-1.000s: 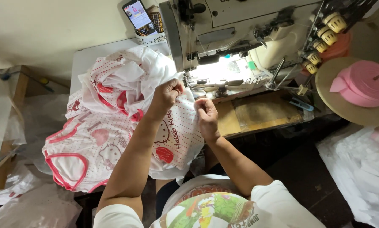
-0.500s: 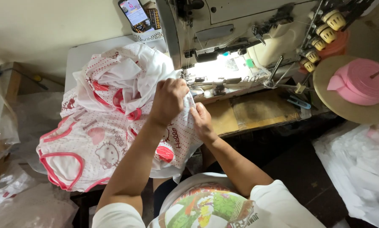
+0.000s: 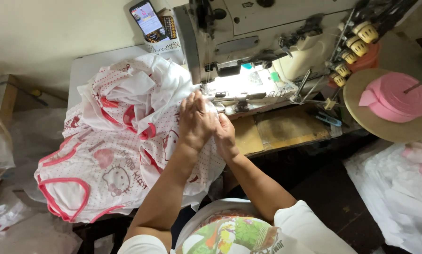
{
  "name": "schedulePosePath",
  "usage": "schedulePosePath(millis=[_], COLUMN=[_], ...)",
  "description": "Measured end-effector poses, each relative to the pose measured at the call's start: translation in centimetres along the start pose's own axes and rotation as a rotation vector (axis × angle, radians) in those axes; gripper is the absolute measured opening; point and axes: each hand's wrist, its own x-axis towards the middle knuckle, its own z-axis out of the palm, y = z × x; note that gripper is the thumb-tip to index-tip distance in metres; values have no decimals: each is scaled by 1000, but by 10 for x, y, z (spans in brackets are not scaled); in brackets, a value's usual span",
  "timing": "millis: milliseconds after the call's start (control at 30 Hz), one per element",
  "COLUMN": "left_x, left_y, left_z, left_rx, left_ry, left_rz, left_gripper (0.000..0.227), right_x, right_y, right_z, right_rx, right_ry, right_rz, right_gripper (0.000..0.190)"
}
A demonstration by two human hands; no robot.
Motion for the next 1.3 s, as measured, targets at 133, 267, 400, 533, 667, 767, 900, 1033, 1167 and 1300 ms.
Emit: schedulePosePath(millis=[133,267,400,533,667,767,900,1033,1167,1300], left_x=[-26,-44,-25,8,41,61,50,-43,-150,-174], left_y=[2,14,-19,-52,-90,-108,-67,2,-18,-53], left_z=[-10,-38,-21,0,36,38,-21,-58,9,42], left_rx=[231,217,201,205,246,245,57,-79,-53,-49], left_ry=[336,233,209,272,242,245,211,371,288,259], left_rz=[82,4,26,59,37,62,-51,4,-49,33], left_gripper=[44,41,45,47,44,49,50,34,21,31], right_x=[5,-6,-4,-3,-4,2,7,3,7,14], right_y=[32,37,48,51,36,36,38,18,32,40], right_z=[-27,-28,-37,-40,-30,-31,-29,-15,-28,-38], right_rx=[-99,-148,-196,-237,-319,-398,-404,-306,-306,-344], right_ry=[20,89,80,80,95,102,115,131,123,106], right_rz=[6,17,-8,-4,-9,-35,-49,-23,-23,-41], right_gripper=[19,19,20,23,26,27,30,30,29,28])
